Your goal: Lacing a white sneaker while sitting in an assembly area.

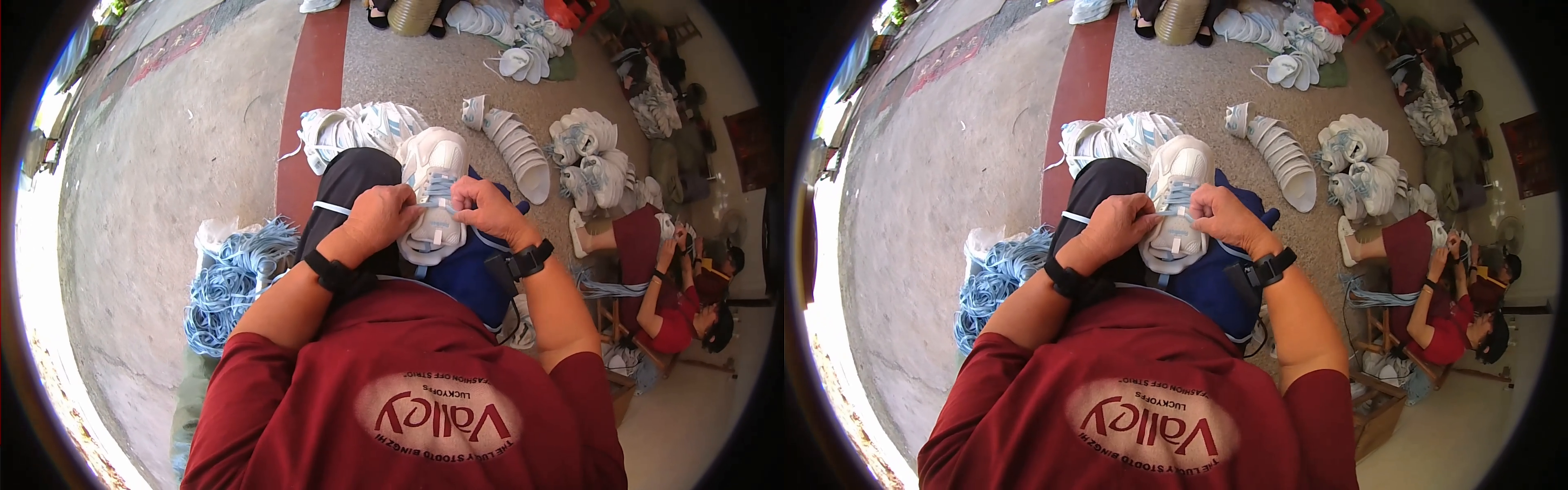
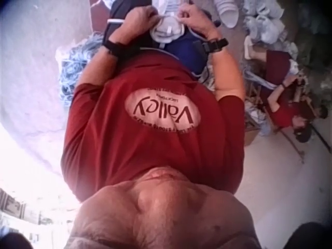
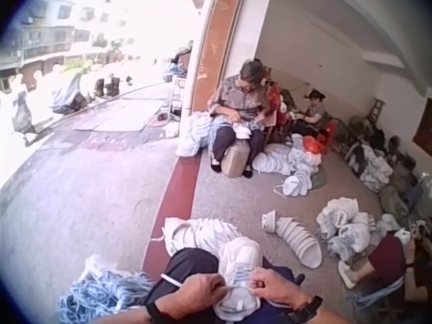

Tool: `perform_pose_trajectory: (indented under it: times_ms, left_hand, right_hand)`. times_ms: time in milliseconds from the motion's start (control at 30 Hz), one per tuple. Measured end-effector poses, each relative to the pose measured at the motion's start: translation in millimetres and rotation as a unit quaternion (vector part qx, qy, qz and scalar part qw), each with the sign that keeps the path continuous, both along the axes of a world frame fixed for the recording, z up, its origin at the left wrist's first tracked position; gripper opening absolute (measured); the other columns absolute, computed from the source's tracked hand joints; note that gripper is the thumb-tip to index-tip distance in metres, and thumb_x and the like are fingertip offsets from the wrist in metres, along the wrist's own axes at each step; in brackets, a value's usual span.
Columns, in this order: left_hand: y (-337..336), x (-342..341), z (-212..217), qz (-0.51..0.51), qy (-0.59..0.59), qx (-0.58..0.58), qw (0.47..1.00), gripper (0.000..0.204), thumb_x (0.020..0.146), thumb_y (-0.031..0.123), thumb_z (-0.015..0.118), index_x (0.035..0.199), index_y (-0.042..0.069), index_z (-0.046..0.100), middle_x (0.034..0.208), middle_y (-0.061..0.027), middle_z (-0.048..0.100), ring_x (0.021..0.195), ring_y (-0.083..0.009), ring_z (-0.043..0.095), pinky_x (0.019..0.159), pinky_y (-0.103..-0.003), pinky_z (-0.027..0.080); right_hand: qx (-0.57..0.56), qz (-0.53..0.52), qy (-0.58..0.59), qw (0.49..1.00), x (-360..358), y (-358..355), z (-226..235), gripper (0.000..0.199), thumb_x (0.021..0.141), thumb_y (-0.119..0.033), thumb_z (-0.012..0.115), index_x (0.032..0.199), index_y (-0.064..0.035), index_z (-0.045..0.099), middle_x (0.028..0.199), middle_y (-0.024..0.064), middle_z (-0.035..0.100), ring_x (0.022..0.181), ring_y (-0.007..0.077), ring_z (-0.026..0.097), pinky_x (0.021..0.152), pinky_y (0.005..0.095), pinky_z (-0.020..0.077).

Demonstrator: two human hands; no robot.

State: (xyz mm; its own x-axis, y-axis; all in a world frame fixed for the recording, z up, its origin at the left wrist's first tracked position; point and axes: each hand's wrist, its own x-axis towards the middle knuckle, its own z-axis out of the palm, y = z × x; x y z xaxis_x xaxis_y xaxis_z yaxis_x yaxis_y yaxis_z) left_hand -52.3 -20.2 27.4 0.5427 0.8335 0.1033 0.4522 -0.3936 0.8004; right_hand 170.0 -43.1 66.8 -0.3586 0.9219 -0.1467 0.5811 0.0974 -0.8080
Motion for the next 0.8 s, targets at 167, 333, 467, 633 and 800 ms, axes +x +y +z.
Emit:
perform_pose_trajectory:
  times_ms: [167,333,467,633,800]
  left_hand:
    - [0.0,-0.5,2.8,-0.011,-0.012,0.005,1.000,0.019,0.079,0.021,0.064,0.079,0.002,0.061,0.068,-0.0161,0.061,0.063,-0.0320,0.060,0.058,-0.038,0.046]
    - [-0.6,-0.6,4.4,-0.016,-0.010,0.013,1.000,0.019,0.079,0.021,0.063,0.079,0.002,0.061,0.069,-0.0166,0.061,0.065,-0.0327,0.060,0.059,-0.038,0.046]
    - [-0.3,3.2,4.2,-0.017,0.005,0.037,0.999,0.019,0.079,0.020,0.062,0.078,0.002,0.061,0.070,-0.0168,0.061,0.065,-0.0335,0.060,0.059,-0.038,0.047]
    - [-2.2,0.8,5.3,-0.007,0.010,0.029,0.999,0.018,0.079,0.020,0.063,0.077,0.002,0.061,0.069,-0.0163,0.061,0.065,-0.0329,0.060,0.058,-0.039,0.047]
    - [-0.2,1.2,4.3,0.004,0.015,0.015,1.000,0.017,0.077,0.019,0.065,0.075,0.002,0.062,0.067,-0.0149,0.061,0.064,-0.0309,0.061,0.057,-0.038,0.047]
  right_hand:
    - [0.179,-0.024,-0.128,0.975,-13.7,-2.3,0.9,0.007,0.069,-0.002,0.059,0.071,-0.0022,0.052,0.065,0.0116,0.052,0.063,0.0270,0.055,0.058,0.0362,0.0428]
    - [0.272,-0.050,-0.324,0.905,-28.1,-6.4,-3.1,0.004,0.072,0.000,0.055,0.074,-0.0016,0.051,0.068,0.0156,0.054,0.067,0.0345,0.054,0.058,0.0401,0.0436]
    - [0.306,-0.186,-0.189,0.914,-13.4,4.1,-35.0,0.003,0.073,-0.002,0.052,0.076,-0.0008,0.052,0.060,0.0157,0.052,0.048,0.0291,0.051,0.046,0.0377,0.0409]
    - [-0.232,-0.184,0.296,0.908,7.6,7.0,-17.0,0.002,0.075,-0.003,0.052,0.073,-0.0020,0.053,0.052,0.0043,0.049,0.037,0.0113,0.041,0.034,0.0247,0.0291]
    - [-0.295,-0.220,0.336,0.867,10.3,4.3,-9.8,0.013,0.082,-0.013,0.059,0.074,-0.0026,0.055,0.056,-0.0010,0.048,0.039,0.0033,0.038,0.034,0.0179,0.0233]
